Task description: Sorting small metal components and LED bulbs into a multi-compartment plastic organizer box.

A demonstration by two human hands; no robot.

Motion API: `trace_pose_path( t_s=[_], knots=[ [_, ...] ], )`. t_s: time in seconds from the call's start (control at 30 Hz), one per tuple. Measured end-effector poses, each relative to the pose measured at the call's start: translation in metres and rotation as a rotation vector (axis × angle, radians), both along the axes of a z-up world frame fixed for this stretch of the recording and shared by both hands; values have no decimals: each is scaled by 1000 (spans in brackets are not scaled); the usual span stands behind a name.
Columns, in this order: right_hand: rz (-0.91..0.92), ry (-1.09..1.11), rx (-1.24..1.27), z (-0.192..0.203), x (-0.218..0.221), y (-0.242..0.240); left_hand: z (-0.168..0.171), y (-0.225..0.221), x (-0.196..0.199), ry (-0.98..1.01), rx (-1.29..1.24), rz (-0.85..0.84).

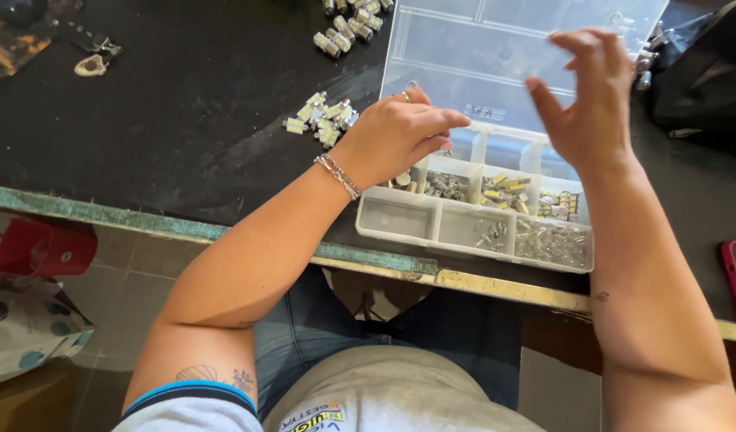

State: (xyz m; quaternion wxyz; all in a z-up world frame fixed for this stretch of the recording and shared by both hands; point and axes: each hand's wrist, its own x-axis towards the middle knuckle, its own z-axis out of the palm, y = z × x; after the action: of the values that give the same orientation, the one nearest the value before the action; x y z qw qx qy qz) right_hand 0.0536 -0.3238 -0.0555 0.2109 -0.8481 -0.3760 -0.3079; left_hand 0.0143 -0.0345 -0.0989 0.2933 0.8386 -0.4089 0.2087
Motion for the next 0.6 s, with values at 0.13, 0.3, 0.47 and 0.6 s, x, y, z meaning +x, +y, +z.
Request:
trace_pose_path(
  t_s=[0.13, 0.3, 0.47, 0.6],
  knots=[
    [93, 46, -178, -3, -1, 4, -6, 2, 1, 17, 12, 16],
    [129, 149, -194, 1, -9, 9, 8, 4, -4, 97, -14, 0],
    [142, 189, -203, -2, -8, 9, 21, 42, 7, -28, -80, 110],
    [134, 216, -194, -1, -9, 10, 16, 107, 22, 101, 90, 416]
  ],
)
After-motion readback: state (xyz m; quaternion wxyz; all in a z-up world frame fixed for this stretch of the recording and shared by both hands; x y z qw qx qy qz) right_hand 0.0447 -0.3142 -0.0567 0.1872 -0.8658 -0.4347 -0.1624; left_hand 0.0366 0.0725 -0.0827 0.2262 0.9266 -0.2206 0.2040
